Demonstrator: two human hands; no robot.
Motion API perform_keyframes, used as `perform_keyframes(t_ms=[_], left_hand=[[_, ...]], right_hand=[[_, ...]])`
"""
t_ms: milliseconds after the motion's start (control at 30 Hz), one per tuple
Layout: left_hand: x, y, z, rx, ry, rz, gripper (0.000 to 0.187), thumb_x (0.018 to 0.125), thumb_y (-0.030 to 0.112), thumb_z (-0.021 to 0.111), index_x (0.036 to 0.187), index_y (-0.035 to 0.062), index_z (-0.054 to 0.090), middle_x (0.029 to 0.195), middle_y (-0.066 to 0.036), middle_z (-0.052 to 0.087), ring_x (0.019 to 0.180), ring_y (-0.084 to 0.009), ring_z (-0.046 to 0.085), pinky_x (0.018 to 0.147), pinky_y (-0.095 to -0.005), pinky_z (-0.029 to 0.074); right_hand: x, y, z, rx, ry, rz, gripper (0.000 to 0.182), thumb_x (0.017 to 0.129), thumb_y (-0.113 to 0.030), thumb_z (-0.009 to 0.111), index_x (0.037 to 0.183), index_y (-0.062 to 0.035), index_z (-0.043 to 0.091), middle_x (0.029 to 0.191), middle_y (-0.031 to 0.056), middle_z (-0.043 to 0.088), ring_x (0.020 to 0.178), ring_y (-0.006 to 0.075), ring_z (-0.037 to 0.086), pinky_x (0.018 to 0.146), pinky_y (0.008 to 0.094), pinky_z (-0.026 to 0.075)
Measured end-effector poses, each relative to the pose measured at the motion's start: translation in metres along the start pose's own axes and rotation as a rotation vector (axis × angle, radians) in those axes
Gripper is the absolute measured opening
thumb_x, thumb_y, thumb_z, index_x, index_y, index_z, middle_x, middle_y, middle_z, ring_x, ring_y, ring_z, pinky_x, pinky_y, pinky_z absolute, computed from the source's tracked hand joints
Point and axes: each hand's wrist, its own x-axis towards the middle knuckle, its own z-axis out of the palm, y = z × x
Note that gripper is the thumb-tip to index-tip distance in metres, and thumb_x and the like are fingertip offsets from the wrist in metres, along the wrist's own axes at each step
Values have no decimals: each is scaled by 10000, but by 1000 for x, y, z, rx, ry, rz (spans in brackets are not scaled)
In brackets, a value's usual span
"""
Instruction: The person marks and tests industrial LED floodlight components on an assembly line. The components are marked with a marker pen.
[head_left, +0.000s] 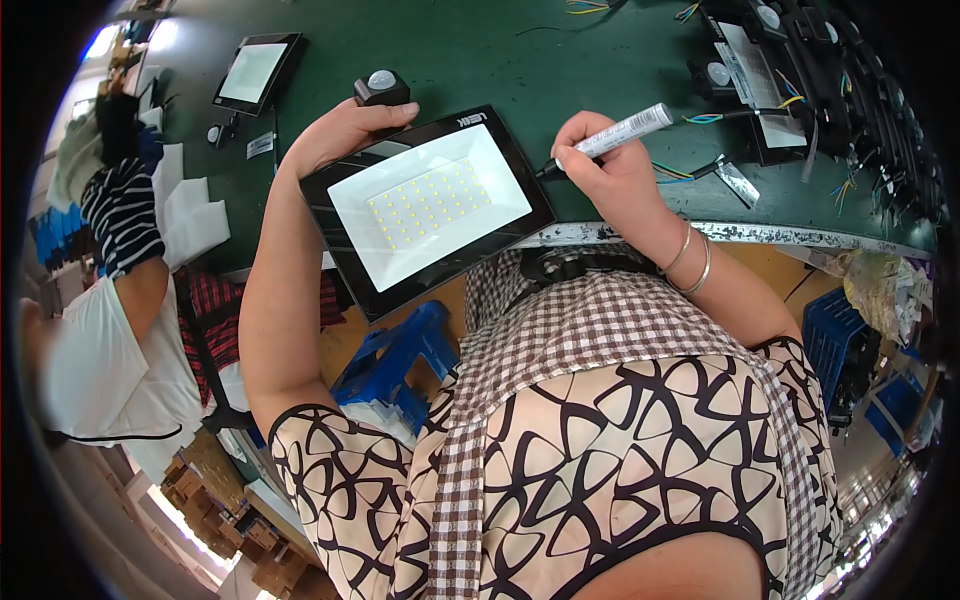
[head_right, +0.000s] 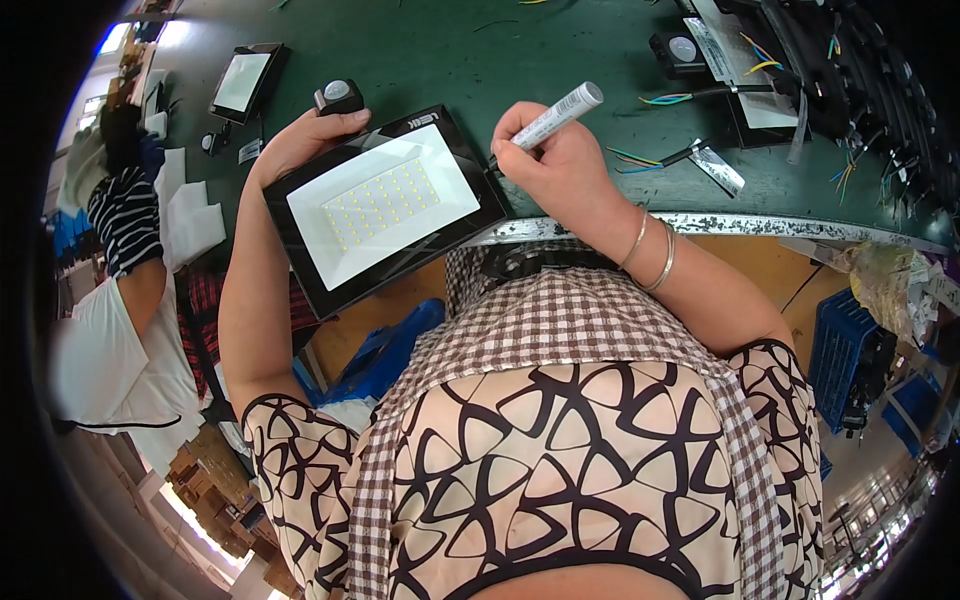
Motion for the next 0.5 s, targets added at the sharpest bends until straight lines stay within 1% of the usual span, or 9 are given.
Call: perform_keyframes(t_ms=[100,333,500], left_hand=[[0,-2,-1,-10,10,-10,230,814,264,674,854,59,576,787,-11,601,646,-83,559,583,-242,467],[1,0,-1,8,21,-27,225,820,266,670,828,68,563,749,9,584,610,-72,541,559,-234,455],[0,0,1,13,15,-23,227,821,270,670,823,71,560,740,13,581,603,-67,536,547,-227,450]], right_hand=[[-12,-5,-7,-32,-57,68,67,794,-100,563,753,-50,548,612,-52,451,559,25,395,490,206,315],[-24,-6,-9,34,-94,76,53,798,-83,559,769,-41,549,610,-45,459,559,21,402,490,199,319],[-25,-4,-11,13,-136,98,52,796,-87,564,770,-44,551,613,-43,466,549,26,408,479,204,321]])
